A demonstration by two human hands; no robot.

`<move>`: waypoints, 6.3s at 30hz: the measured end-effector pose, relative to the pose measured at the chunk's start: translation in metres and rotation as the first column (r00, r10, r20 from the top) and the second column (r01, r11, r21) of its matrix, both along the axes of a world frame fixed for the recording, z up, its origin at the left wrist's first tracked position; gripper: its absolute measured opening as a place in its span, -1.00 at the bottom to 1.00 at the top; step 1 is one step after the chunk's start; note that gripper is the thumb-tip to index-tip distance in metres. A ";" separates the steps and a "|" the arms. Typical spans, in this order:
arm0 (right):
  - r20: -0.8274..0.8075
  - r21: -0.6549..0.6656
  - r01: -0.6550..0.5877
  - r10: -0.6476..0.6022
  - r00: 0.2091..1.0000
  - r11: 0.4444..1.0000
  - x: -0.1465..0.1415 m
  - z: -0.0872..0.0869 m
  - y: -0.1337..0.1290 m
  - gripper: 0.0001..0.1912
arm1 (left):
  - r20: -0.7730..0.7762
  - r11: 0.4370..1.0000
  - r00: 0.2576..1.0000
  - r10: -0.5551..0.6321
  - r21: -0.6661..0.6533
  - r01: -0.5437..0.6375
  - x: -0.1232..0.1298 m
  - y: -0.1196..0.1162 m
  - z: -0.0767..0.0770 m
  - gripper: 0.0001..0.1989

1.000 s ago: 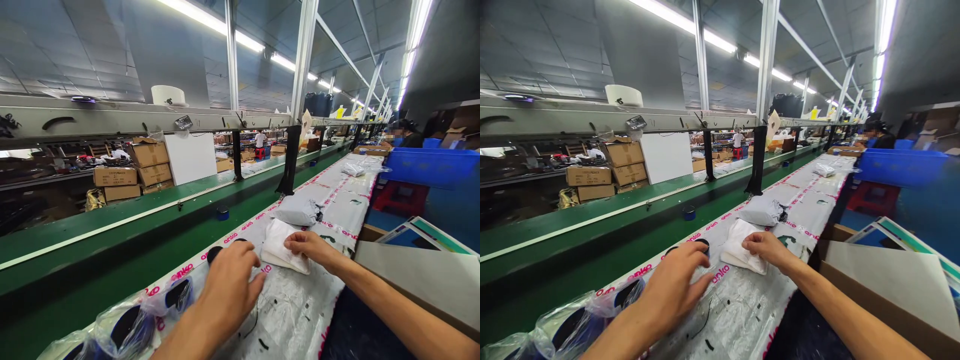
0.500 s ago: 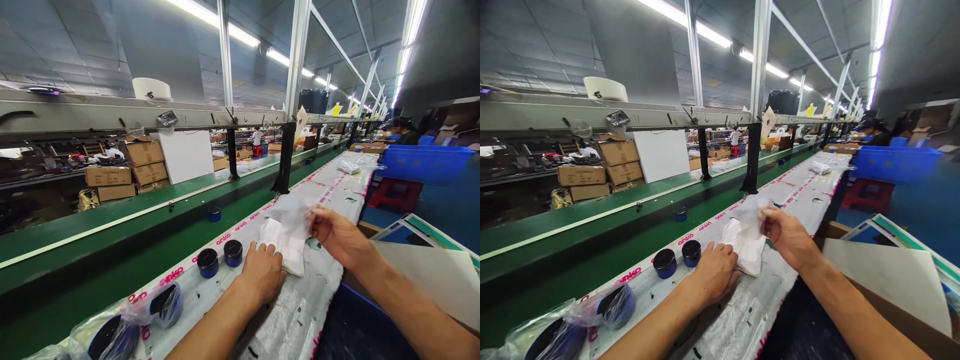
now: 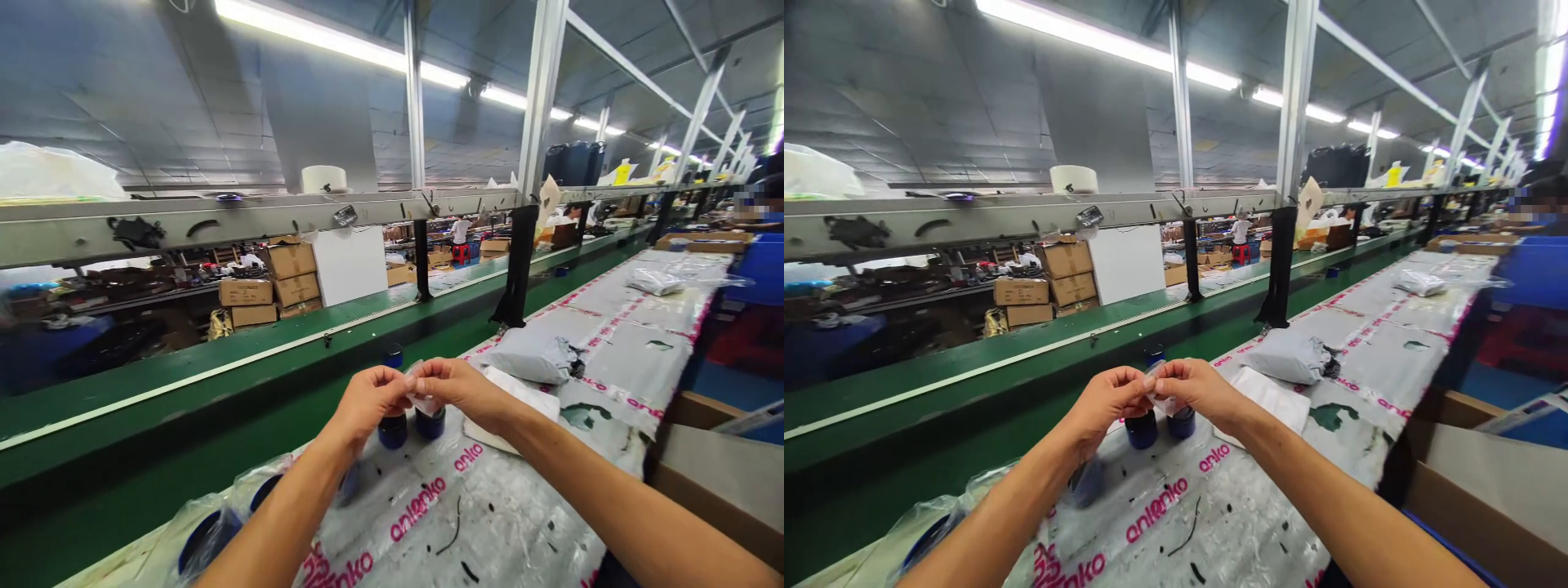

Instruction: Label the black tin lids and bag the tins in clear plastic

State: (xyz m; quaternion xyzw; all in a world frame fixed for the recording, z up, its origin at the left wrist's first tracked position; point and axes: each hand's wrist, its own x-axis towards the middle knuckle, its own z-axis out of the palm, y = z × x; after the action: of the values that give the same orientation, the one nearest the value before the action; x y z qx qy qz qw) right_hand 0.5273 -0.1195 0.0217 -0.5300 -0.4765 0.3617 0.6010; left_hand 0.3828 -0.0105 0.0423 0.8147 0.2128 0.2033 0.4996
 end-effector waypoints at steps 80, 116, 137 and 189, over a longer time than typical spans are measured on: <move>0.955 -0.028 0.294 -0.061 0.290 0.955 -0.013 -0.054 0.047 -0.85 | -0.415 0.862 0.901 0.125 0.496 0.109 -0.017 0.064 -0.051 -0.81; 0.949 0.121 0.586 -0.265 0.168 0.801 0.042 0.005 -0.050 -0.82 | -0.339 0.694 0.826 0.450 0.715 -0.085 -0.065 0.039 0.018 -0.73; 0.974 -0.014 0.682 -0.143 0.174 0.731 0.046 -0.062 -0.087 -0.80 | -0.422 0.450 0.893 -0.157 0.774 0.445 0.047 -0.059 -0.033 -0.79; -0.230 -0.007 0.340 -0.333 0.915 0.940 0.055 0.001 -0.055 -0.58 | 0.022 0.962 0.980 -0.197 0.196 0.189 0.071 -0.030 -0.012 -0.70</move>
State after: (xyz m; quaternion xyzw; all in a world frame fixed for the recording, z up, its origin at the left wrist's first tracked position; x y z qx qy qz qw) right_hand 0.5823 -0.1747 0.0230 -0.5492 -0.3121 0.3033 0.7134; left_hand 0.4540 -0.0403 0.0298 0.8717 0.1012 0.1901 0.4402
